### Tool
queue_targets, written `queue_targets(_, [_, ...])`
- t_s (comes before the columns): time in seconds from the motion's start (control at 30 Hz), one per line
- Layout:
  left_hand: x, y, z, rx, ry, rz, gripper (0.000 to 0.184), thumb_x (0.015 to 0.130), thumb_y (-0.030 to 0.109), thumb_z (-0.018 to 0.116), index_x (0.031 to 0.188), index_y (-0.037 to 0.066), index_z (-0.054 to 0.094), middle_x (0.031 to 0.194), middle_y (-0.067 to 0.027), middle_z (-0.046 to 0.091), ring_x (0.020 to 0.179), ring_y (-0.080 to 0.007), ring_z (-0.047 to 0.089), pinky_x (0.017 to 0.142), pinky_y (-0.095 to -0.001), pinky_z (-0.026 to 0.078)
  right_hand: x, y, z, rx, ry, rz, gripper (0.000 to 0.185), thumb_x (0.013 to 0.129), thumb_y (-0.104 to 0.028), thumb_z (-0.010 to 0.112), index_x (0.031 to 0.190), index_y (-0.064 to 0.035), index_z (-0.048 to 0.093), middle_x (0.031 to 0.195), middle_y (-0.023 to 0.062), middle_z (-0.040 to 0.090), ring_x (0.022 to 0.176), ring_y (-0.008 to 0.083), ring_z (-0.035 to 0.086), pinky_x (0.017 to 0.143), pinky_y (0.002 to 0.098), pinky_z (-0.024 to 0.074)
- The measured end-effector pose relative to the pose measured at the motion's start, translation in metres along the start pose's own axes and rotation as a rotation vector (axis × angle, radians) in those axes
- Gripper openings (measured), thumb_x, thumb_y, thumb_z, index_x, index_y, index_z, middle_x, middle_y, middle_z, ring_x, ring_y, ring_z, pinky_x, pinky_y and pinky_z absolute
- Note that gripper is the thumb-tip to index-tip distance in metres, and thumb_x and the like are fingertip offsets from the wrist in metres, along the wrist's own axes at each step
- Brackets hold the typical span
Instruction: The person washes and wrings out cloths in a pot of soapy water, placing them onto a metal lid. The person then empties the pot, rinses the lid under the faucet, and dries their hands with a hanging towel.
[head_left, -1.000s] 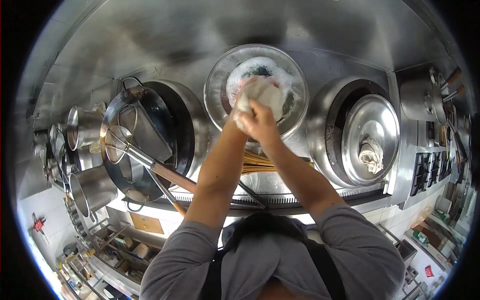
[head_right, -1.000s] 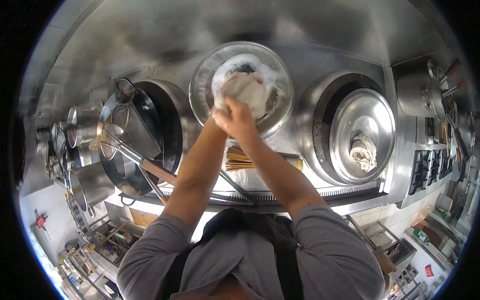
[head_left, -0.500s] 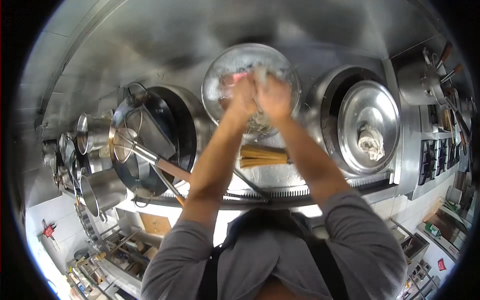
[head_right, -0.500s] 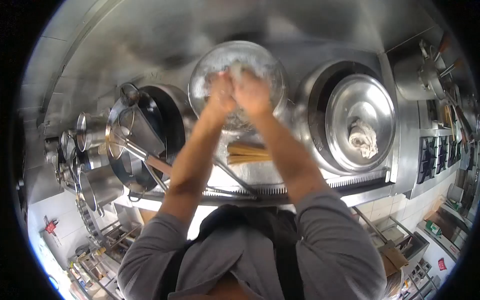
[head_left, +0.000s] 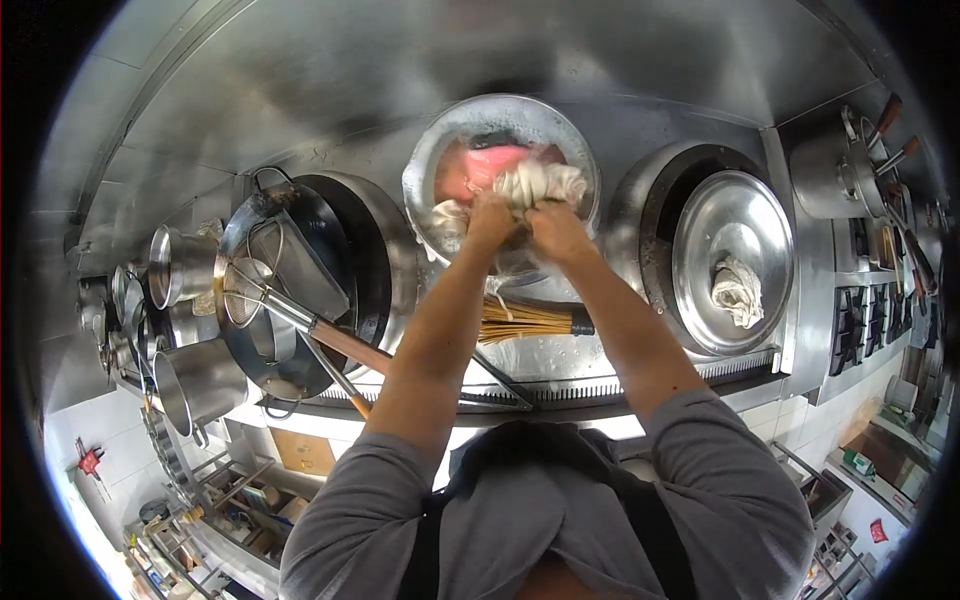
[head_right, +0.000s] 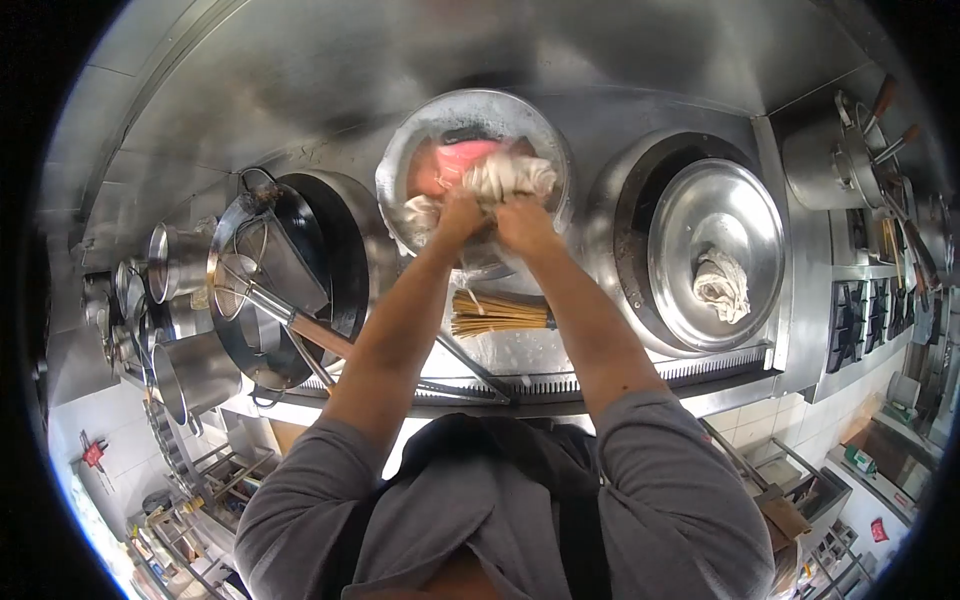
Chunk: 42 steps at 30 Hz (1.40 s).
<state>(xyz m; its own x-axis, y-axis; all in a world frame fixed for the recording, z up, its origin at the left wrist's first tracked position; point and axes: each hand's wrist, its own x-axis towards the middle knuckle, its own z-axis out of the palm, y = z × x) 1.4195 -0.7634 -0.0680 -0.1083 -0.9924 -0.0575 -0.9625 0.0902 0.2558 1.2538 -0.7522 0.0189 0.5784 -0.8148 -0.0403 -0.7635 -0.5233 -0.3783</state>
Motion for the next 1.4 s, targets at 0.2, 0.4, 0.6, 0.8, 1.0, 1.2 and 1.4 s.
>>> queue_targets(0.2, [-0.021,0.052,-0.146,-0.696,0.044,0.071,0.029,0.08,0.02,0.064,0.102,0.001,0.067,0.094,-0.0112,0.069,0.086,-0.0227,0.066,0.08,-0.0331,0.051,-0.013,-0.027,-0.042,0.354,0.063,0.195,0.046,0.07,-0.02,0.077,0.108,0.0,0.06,0.116,0.0192,0.059,0.108,0.0366,0.057,0.093,0.0424,0.0464])
queue_targets(0.4, [-0.078,0.09,-0.33,-1.669,0.04,-0.05,0.018,0.086,0.01,0.063,0.1,-0.001,0.066,0.096,-0.0131,0.068,0.085,-0.0198,0.066,0.071,-0.0283,0.054,0.003,-0.059,-0.086,0.789,0.261,0.409,0.06,0.062,-0.03,0.081,0.114,-0.0056,0.062,0.106,0.0186,0.067,0.103,0.033,0.062,0.092,0.0413,0.0482])
queue_targets(0.6, [-0.127,0.031,-0.331,-2.042,0.454,-0.074,0.025,0.091,0.01,0.056,0.112,-0.004,0.056,0.102,-0.0163,0.065,0.093,-0.0252,0.065,0.083,-0.0363,0.055,0.026,-0.047,-0.104,0.657,0.485,0.398,0.051,0.067,-0.013,0.069,0.118,-0.0099,0.061,0.11,0.0173,0.065,0.105,0.0332,0.061,0.091,0.0362,0.047])
queue_targets(0.8, [-0.108,0.051,-0.197,-2.073,-0.007,-0.439,0.05,0.094,0.039,0.05,0.118,-0.005,0.053,0.105,-0.0179,0.062,0.103,-0.0269,0.06,0.086,-0.0432,0.05,-0.032,-0.159,-0.165,0.95,0.601,0.301,0.052,0.069,0.004,0.05,0.12,-0.0031,0.057,0.117,0.0182,0.06,0.113,0.0279,0.056,0.097,0.0317,0.0415])
queue_targets(1.0, [-0.078,0.085,-0.171,-2.54,0.032,-0.286,0.031,0.092,0.024,0.054,0.113,0.002,0.056,0.105,-0.0136,0.063,0.1,-0.0298,0.06,0.09,-0.0431,0.049,-0.11,-0.126,-0.108,0.874,0.729,0.121,0.061,0.068,-0.003,0.068,0.127,-0.0029,0.052,0.128,0.0218,0.051,0.119,0.0357,0.049,0.101,0.0393,0.0388])
queue_targets(1.2, [-0.09,0.129,-0.183,-2.585,-0.133,-0.286,0.039,0.095,0.028,0.051,0.116,-0.004,0.054,0.11,-0.017,0.062,0.102,-0.0292,0.06,0.091,-0.0411,0.049,-0.146,-0.114,-0.109,0.296,0.648,0.087,0.087,0.067,-0.011,0.079,0.141,-0.0049,0.034,0.137,0.0221,0.044,0.125,0.0354,0.048,0.099,0.041,0.0433])
queue_targets(1.4, [-0.128,0.138,-0.247,-2.269,-0.022,-0.282,0.053,0.092,0.039,0.057,0.118,-0.006,0.055,0.105,-0.0159,0.065,0.097,-0.0288,0.064,0.09,-0.0407,0.051,-0.127,-0.096,-0.126,0.531,0.72,-0.138,0.057,0.069,-0.02,0.079,0.118,-0.001,0.057,0.101,0.0192,0.066,0.095,0.0359,0.065,0.083,0.0395,0.0524])
